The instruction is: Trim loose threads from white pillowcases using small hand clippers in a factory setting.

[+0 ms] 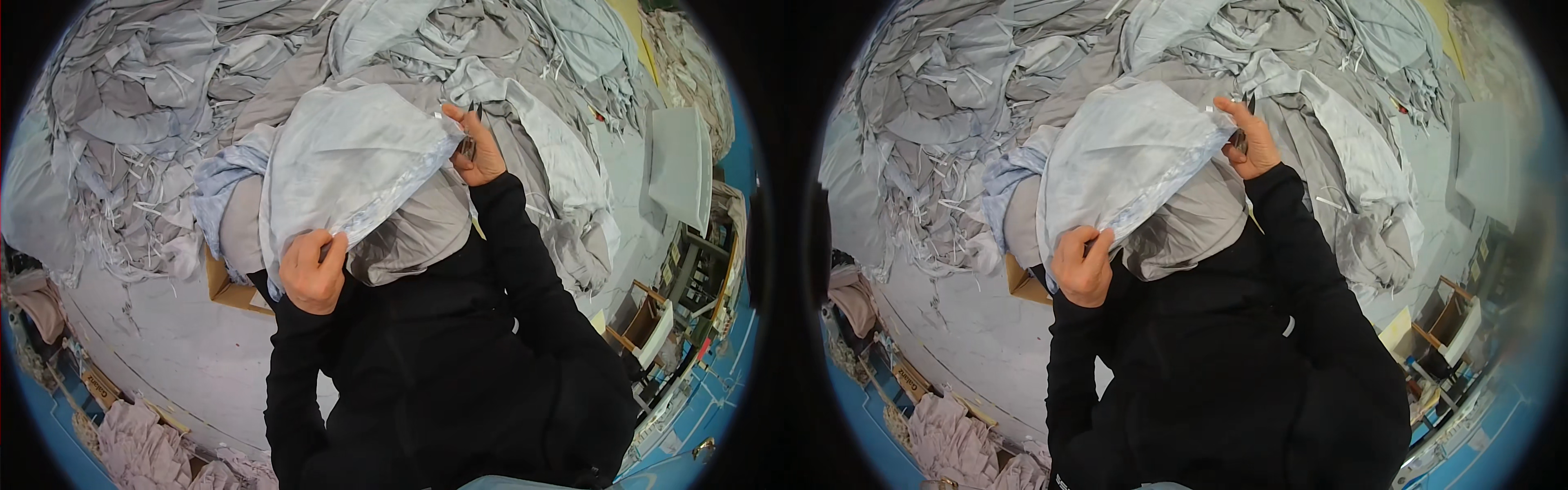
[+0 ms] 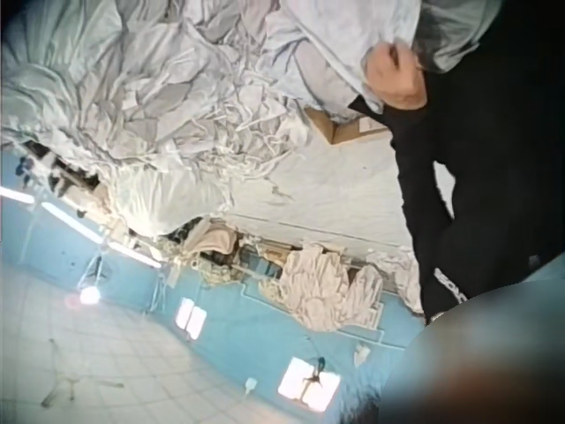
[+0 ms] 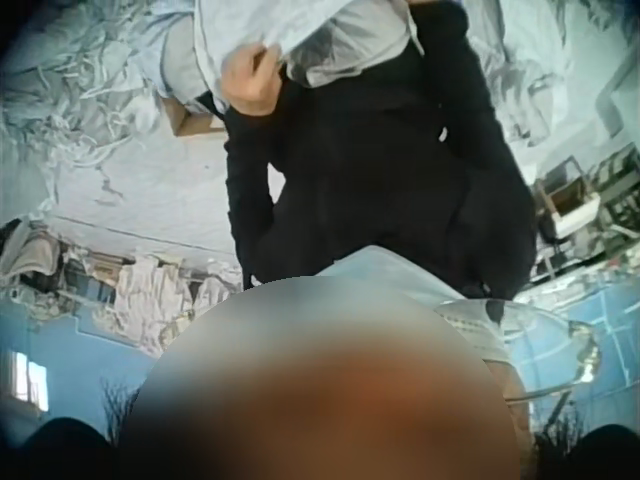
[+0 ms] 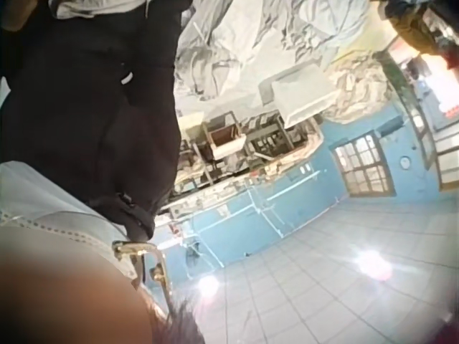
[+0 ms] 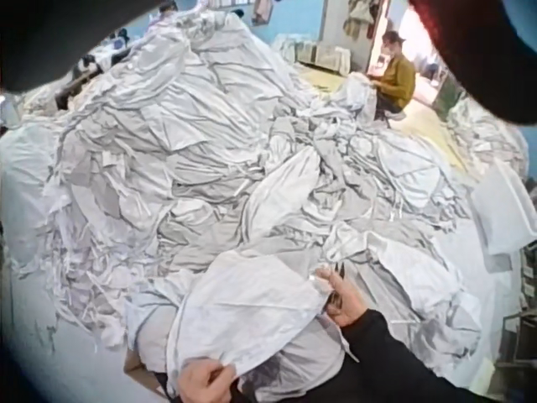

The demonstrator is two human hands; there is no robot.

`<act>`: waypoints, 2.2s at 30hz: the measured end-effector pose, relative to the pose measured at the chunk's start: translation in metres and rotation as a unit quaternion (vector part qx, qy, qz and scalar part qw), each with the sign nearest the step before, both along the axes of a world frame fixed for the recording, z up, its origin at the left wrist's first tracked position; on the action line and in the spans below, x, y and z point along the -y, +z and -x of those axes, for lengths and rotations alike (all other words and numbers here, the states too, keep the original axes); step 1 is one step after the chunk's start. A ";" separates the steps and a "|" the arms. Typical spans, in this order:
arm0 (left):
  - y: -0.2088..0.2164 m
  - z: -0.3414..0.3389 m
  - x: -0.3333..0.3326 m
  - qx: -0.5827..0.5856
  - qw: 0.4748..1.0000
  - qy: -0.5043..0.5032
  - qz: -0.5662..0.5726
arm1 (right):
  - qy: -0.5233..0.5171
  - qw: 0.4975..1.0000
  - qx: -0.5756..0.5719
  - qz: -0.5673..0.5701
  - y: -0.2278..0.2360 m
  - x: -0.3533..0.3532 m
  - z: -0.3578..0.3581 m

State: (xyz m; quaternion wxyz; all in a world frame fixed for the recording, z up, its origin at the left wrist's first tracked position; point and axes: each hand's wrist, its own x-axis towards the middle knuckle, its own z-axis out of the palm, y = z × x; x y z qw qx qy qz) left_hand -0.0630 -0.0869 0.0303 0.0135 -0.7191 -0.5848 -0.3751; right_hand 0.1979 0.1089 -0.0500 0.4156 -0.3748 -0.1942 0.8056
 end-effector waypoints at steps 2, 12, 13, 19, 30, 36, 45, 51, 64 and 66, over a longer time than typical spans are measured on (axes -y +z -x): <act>0.000 -0.001 0.001 -0.002 1.000 0.005 0.005 | 0.001 0.999 0.046 -0.025 0.001 0.000 0.003; -0.002 -0.002 0.005 -0.014 1.000 -0.011 0.021 | -0.033 0.997 0.059 -0.042 -0.003 -0.004 -0.005; -0.003 -0.002 0.006 -0.012 1.000 -0.013 0.025 | -0.030 0.996 0.062 -0.047 -0.004 -0.004 -0.006; 0.000 -0.005 0.015 0.006 1.000 -0.007 0.004 | -0.044 0.994 0.058 -0.080 -0.005 -0.007 -0.012; -0.004 -0.007 0.024 0.001 1.000 0.001 -0.003 | -0.075 0.990 0.094 -0.074 -0.015 -0.021 -0.020; -0.010 -0.011 0.023 -0.013 0.999 0.017 -0.049 | -0.082 0.984 0.134 -0.080 -0.020 -0.024 -0.028; -0.005 -0.010 0.025 0.036 0.996 0.041 -0.067 | 0.156 0.754 0.313 -0.556 0.096 0.079 0.042; 0.011 -0.022 0.012 0.169 0.983 0.063 -0.021 | 0.198 0.751 0.239 -0.583 0.085 0.105 0.080; 0.031 -0.005 -0.017 0.219 0.945 0.240 -0.044 | 0.074 0.660 0.374 -0.647 0.206 0.027 0.059; 0.031 -0.008 -0.034 0.224 0.944 0.233 -0.064 | 0.029 0.660 0.380 -0.647 0.237 0.017 0.051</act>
